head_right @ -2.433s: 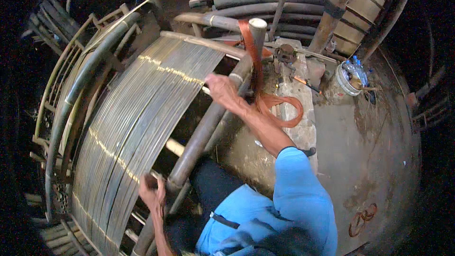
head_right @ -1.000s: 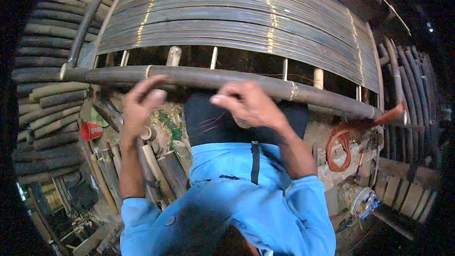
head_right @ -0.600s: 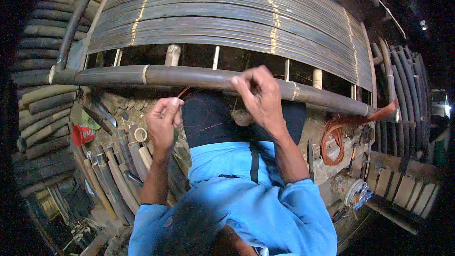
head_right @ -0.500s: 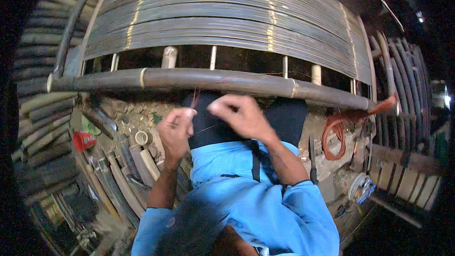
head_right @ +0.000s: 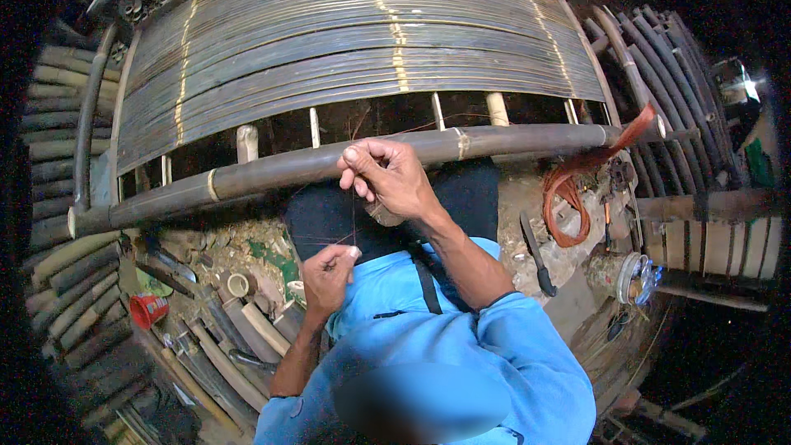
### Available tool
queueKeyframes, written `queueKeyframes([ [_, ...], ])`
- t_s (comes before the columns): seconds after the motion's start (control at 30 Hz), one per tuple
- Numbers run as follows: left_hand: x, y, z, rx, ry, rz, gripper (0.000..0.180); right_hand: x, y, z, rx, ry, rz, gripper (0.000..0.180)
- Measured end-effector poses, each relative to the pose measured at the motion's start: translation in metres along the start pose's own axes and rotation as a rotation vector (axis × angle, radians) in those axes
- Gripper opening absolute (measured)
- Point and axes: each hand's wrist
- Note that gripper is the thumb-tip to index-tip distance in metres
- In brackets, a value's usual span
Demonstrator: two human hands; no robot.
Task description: The person ties thin bamboo strips onto a large cylindrical frame by hand using a long piece of red cord. They wrap the cord around the strips and the bamboo structure, pulling it tight to secure the material in place.
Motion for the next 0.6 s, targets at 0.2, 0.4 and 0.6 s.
queueKeyframes([
  [0.2,0.041,0.009,-0.03,0.078,-0.272,-0.065,0.018,-0.011,-0.005,0.02,-0.037,-0.074,0.259,0.032],
  [0.4,0.089,-0.002,-0.058,-0.006,-0.276,0.236,0.02,-0.013,-0.019,0.03,-0.037,0.019,0.432,0.027],
  [0.6,0.085,-0.005,-0.06,0.012,-0.245,0.398,0.02,-0.018,-0.019,0.029,-0.053,0.096,0.592,0.023],
])
Point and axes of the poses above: each hand's wrist, its own z-axis away from the middle knuckle, its own y-axis out of the back of the hand, x = y × z, and after that the axes turned 14 degrees about z, right-handed
